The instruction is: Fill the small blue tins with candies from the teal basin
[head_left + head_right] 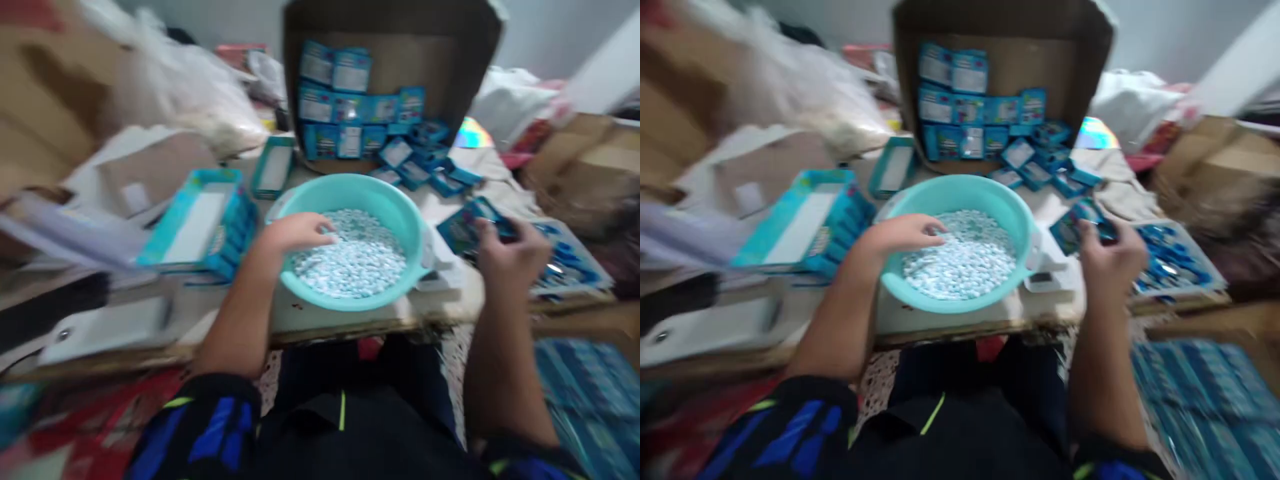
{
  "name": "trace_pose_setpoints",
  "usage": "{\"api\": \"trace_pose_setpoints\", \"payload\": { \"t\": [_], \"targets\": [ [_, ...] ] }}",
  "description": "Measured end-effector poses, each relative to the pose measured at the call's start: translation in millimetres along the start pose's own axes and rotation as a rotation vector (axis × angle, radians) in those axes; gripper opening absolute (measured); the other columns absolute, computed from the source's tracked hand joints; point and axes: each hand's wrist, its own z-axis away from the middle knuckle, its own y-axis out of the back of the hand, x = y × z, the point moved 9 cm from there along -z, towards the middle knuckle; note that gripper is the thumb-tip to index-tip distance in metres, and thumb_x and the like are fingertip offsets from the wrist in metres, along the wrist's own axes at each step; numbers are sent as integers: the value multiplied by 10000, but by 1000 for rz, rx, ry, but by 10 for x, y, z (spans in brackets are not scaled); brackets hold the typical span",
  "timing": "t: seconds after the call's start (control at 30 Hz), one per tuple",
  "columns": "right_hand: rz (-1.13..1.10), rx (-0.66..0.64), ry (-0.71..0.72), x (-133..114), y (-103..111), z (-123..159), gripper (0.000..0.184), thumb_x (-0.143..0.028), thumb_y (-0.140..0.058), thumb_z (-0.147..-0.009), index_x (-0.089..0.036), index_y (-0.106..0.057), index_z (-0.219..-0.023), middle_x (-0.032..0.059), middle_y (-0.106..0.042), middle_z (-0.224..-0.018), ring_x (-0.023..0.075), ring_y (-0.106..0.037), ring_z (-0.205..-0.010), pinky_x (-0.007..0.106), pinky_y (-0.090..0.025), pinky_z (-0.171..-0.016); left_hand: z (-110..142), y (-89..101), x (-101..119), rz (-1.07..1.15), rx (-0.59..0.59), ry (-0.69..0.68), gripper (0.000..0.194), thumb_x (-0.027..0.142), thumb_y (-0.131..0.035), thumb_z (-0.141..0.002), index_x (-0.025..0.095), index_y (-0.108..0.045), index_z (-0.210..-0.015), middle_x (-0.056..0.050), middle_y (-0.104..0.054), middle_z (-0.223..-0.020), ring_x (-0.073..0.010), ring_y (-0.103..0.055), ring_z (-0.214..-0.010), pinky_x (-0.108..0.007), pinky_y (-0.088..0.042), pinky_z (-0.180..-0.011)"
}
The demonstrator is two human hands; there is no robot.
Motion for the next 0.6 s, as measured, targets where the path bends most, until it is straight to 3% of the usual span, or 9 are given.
{"api": "trace_pose_setpoints", "payload": {
  "t": [0.1,0.27,0.4,0.5,0.6],
  "targets": [
    [-95,-68,44,-19,-267,-39,461,-550,-645,-935,-166,-756,-1164,182,-779,-1094,312,-708,-929,474,-550,-906,-111,55,-66,-28,8,51,684,586,-546,-888,181,-649,-1429,-104,-691,-1454,-302,-666,-1293,-322,-496,-1088],
    [-99,-227,156,-10,-575,-156,416,-526,-656,-945,-170,-732,-1147,173,-764,-1121,339,-690,-1040,459,-523,-962,-171,115,-52,-117,44,46,726,575,-473,-893,140,-581,-1464,-121,-568,-1594,-298,-531,-1454,-410,-365,-1243],
    [-188,-299,56,178,-513,-118,610,-650,-674,-910,-182,-685,-1302,155,-760,-1124,304,-700,-956,430,-537,-907,-172,129,-75,-141,69,72,714,608,-459,-861,175,-625,-1403,-116,-606,-1556,-303,-556,-1425,-411,-388,-1222],
    [-278,-216,-28,408,-361,10,740,-748,-539,-952,-178,-625,-1417,184,-743,-1205,299,-703,-987,430,-542,-925,-183,116,-61,-102,50,45,654,628,-473,-837,202,-701,-1277,-111,-680,-1468,-322,-607,-1367,-416,-419,-1189],
    [-322,-115,-50,634,-271,199,766,-778,-363,-1002,-161,-687,-1320,201,-734,-1256,321,-683,-1133,455,-517,-1025,-197,128,-79,-50,57,39,626,679,-510,-815,247,-722,-1216,-63,-699,-1453,-333,-619,-1354,-432,-418,-1187]
  ]
}}
